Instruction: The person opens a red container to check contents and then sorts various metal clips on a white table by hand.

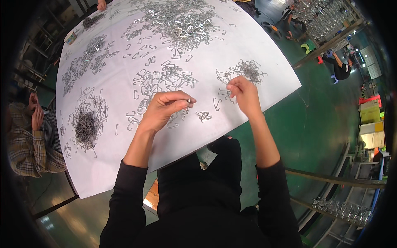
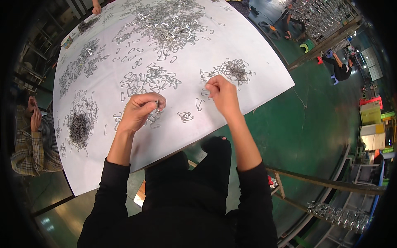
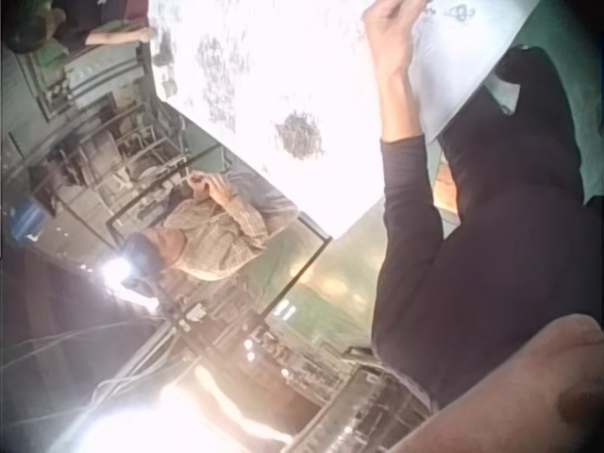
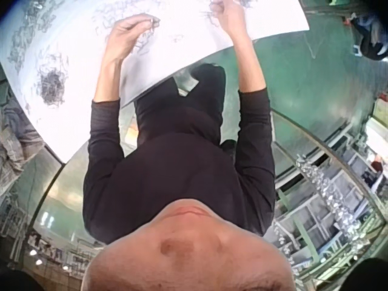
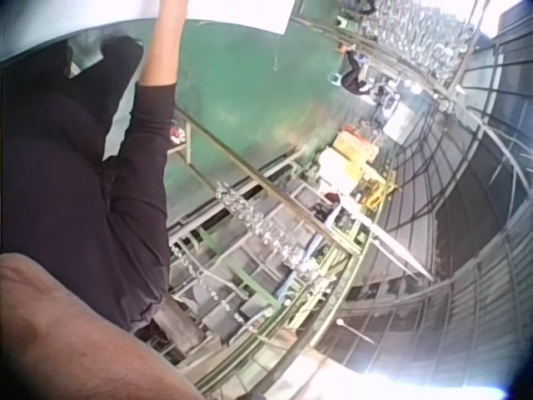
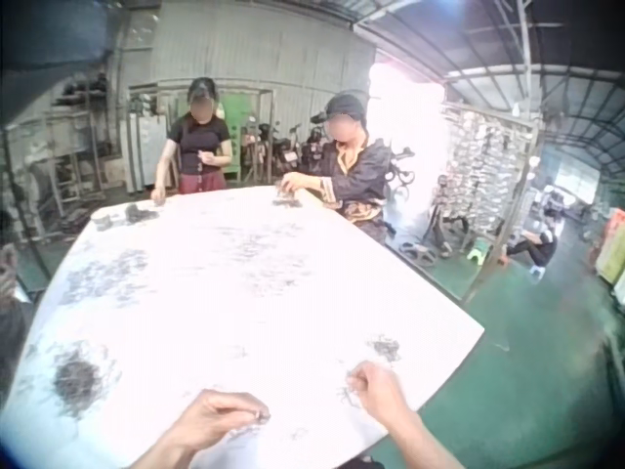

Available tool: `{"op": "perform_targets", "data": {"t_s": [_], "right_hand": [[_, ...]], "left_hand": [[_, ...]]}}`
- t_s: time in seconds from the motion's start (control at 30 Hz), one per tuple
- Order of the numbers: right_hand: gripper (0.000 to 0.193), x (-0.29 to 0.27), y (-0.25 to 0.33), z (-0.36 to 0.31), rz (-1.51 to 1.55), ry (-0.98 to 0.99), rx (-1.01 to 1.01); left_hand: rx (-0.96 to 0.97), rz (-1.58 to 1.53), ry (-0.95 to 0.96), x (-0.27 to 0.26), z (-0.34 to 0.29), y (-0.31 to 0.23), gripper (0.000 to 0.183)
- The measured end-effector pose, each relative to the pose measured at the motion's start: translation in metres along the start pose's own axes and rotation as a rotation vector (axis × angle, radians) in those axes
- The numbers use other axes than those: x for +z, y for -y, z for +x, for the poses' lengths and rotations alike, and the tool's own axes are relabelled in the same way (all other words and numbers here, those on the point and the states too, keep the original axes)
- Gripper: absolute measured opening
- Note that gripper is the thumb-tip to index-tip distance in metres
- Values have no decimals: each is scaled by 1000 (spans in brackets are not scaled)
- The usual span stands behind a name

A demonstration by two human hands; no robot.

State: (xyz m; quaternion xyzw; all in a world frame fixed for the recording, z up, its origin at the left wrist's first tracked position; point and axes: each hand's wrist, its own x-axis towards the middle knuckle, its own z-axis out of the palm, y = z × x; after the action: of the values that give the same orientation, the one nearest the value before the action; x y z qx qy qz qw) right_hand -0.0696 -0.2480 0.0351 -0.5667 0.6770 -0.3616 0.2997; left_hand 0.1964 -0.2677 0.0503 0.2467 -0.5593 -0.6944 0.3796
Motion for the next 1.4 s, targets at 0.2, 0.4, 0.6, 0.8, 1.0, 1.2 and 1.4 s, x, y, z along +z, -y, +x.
{"op": "perform_targets", "data": {"t_s": [0.2,0.4,0.6,0.8,1.0,1.2,1.4], "right_hand": [[9,12,99,-67,682,41,48],[4,17,96,-74,589,16,-210],[6,17,104,-77,618,31,-190],[8,12,101,-84,611,0,-253],[9,-6,92,-103,554,-34,-309],[7,-14,66,-126,506,-59,-215],[9,-12,48,-153,560,-121,-154]], "left_hand": [[26,9,6,6,-4,-5,20],[34,-87,66,15,-4,-11,13],[69,33,127,20,-4,-18,14],[68,94,121,21,-5,-25,14],[91,947,-210,-23,-22,4,21],[89,1280,-281,-21,-22,55,34],[-16,1255,-282,-13,-11,56,28]]}}
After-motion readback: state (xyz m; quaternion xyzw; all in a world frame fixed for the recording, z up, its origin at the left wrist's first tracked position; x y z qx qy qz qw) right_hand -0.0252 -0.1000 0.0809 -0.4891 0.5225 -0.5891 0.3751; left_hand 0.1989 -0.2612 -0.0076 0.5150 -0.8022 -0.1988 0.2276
